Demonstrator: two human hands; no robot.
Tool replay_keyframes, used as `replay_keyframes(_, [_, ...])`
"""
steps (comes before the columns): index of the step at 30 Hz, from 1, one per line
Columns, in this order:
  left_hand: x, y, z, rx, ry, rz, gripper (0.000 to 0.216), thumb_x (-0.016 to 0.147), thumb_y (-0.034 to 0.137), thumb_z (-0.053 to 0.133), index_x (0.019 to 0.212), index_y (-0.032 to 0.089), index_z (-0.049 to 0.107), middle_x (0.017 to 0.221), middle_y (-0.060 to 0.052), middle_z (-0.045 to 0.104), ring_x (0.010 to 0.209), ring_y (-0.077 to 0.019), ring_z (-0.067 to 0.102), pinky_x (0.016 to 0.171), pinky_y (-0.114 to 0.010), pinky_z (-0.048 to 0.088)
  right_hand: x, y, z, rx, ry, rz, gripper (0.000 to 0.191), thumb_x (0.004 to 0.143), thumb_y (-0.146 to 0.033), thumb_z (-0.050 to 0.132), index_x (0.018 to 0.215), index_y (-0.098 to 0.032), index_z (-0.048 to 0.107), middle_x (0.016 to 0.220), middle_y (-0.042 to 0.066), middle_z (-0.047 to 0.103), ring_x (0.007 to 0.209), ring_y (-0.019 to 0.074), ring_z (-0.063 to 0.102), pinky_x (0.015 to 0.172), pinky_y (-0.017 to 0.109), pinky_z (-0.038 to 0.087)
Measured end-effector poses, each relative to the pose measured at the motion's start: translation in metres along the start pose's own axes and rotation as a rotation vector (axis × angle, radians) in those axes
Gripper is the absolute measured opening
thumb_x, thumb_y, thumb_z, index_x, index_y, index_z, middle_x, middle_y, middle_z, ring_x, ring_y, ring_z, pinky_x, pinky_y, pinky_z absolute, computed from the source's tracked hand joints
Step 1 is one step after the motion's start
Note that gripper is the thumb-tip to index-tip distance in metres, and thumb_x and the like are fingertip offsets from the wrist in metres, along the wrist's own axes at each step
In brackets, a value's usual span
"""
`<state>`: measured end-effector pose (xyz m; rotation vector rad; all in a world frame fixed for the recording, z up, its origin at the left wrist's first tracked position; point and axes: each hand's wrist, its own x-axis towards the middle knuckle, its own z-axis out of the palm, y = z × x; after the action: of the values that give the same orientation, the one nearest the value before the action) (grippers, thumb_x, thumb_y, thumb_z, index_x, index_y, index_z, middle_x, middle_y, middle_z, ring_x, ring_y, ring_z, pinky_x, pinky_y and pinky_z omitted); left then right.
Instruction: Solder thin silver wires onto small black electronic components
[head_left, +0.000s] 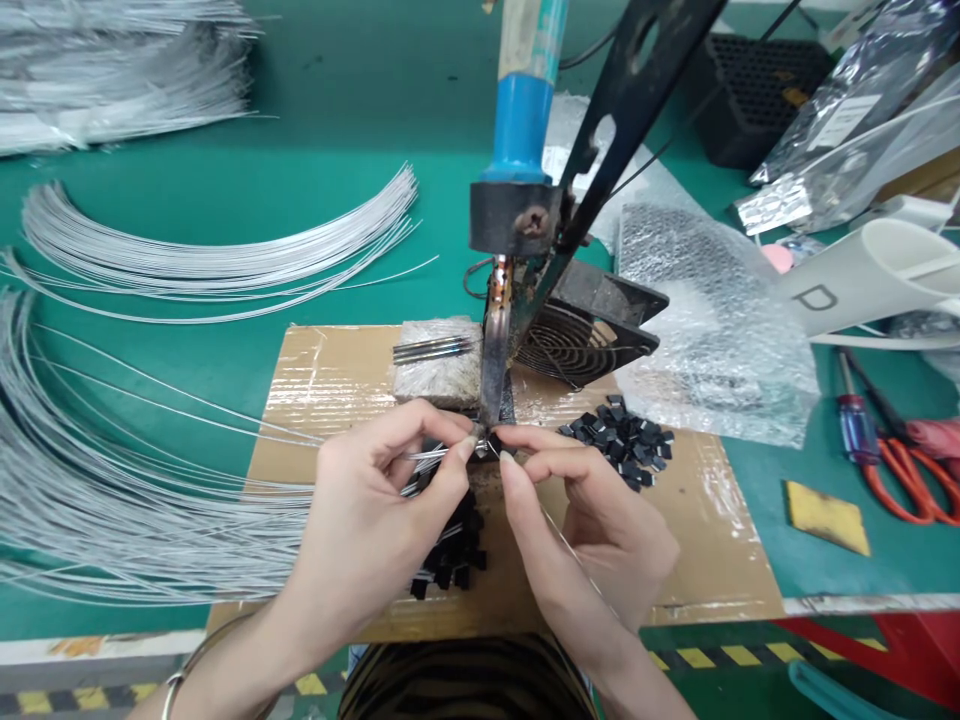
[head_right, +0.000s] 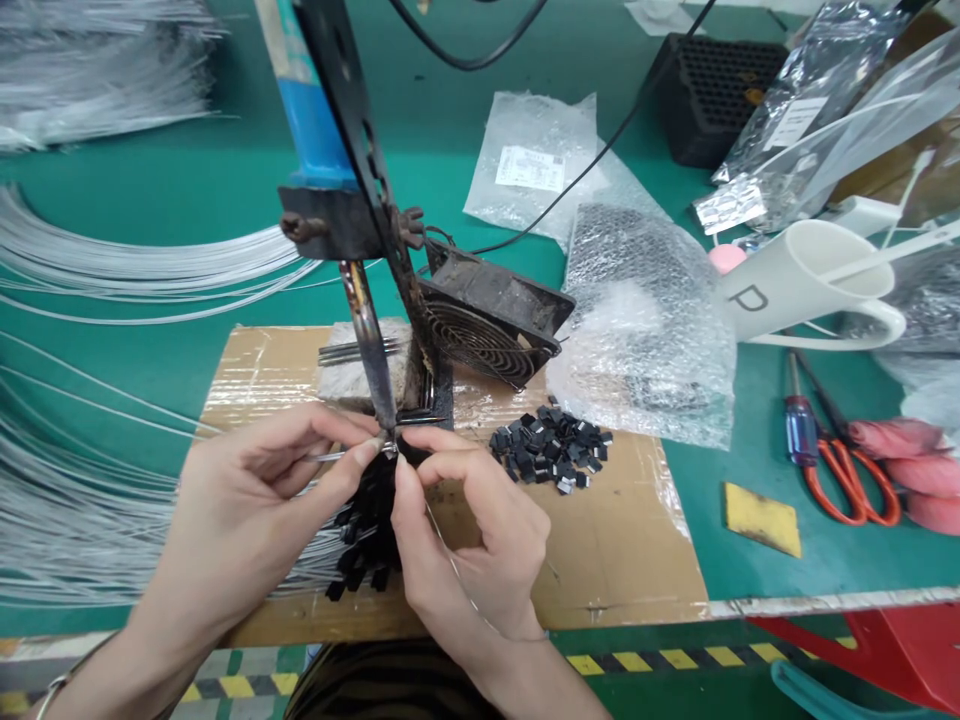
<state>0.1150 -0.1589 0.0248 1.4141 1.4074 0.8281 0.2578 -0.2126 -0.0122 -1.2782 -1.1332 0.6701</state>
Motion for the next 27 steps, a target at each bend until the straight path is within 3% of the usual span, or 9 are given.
replay_keyframes(12, [0.0006,0.0006,-0.0005,-0.012,0.006,0.011,0.007,0.084,0.02,0.074,0.077,0.022,0.075,0.083,0.001,0.08,0.075,-0.0149,0.074,0.063,-0.02,0.055,0.0011,-0.0015,0.0011,0.008,-0.004,-0.01,0.023,0.088,0.001,0.073,0.091,-0.022,0.07,0.111,0.001,0.081,0.104,0.0152,0.078,0.094,0.027,0.059])
replay_keyframes(27, [0.0,-0.0044,-0.0006,-0.016,-0.006,-0.015,0.006,0.086,0.02,0.074,0.08,0.021,0.074,0.085,0.0,0.079,0.078,-0.0155,0.073,0.068,-0.022,0.056,0.002,-0.0017,0.0,-0.002,-0.021,0.082,0.018,0.091,-0.005,0.072,0.087,-0.023,0.069,0.109,0.002,0.082,0.106,0.0178,0.078,0.092,0.028,0.06])
